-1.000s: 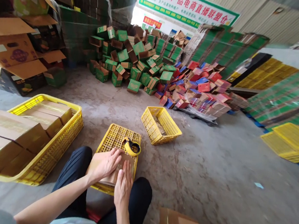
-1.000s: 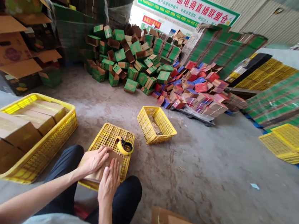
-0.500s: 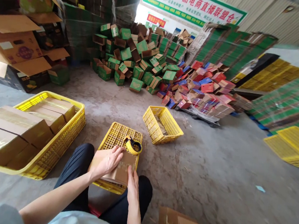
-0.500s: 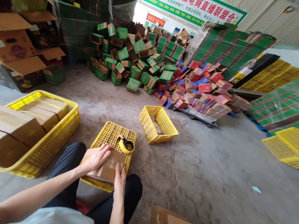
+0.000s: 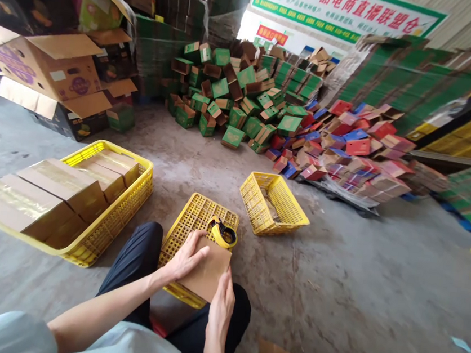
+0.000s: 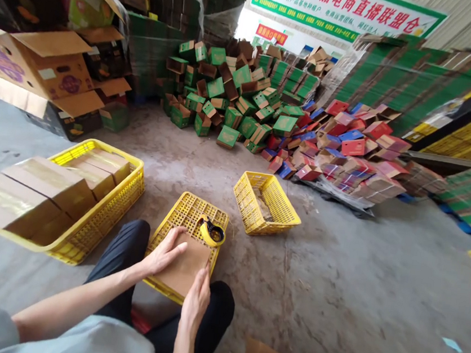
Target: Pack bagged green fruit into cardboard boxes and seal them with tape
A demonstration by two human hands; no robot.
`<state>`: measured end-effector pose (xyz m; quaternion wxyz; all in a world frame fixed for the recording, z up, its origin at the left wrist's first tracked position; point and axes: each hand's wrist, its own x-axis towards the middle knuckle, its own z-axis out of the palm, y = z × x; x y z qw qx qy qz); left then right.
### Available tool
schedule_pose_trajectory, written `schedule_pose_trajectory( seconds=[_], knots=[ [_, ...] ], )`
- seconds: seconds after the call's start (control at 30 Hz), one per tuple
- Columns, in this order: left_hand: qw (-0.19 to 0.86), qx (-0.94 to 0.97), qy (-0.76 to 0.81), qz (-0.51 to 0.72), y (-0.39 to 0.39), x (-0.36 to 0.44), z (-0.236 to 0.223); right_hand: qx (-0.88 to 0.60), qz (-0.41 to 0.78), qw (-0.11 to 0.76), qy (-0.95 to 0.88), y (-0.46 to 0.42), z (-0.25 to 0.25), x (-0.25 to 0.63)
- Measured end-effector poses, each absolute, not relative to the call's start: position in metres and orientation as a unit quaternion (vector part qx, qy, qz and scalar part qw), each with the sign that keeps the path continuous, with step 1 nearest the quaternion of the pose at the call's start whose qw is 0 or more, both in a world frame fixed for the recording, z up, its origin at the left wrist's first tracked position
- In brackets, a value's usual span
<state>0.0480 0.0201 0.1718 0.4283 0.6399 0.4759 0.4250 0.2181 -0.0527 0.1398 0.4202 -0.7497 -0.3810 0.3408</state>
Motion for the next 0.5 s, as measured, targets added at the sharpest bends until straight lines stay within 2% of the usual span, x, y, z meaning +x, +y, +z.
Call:
schedule_pose_trajectory(
  seconds=[0.23, 0.4, 0.5],
  knots=[
    [0.434, 0.592, 0.537, 0.416, 0.029, 0.055, 0.145, -0.716, 0.364, 0.439, -0.402, -0.039, 0.15, 0.211],
    [0.433, 0.598, 0.539, 0.406, 0.043, 0.057, 0.141, -0.638, 0.463, 0.506, -0.351, -0.025, 0.156, 0.224],
    [0.422, 0.6, 0.551, 0.397, 0.052, 0.052, 0.142, -0.593, 0.526, 0.509, -0.336, -0.011, 0.167, 0.232]
  ],
)
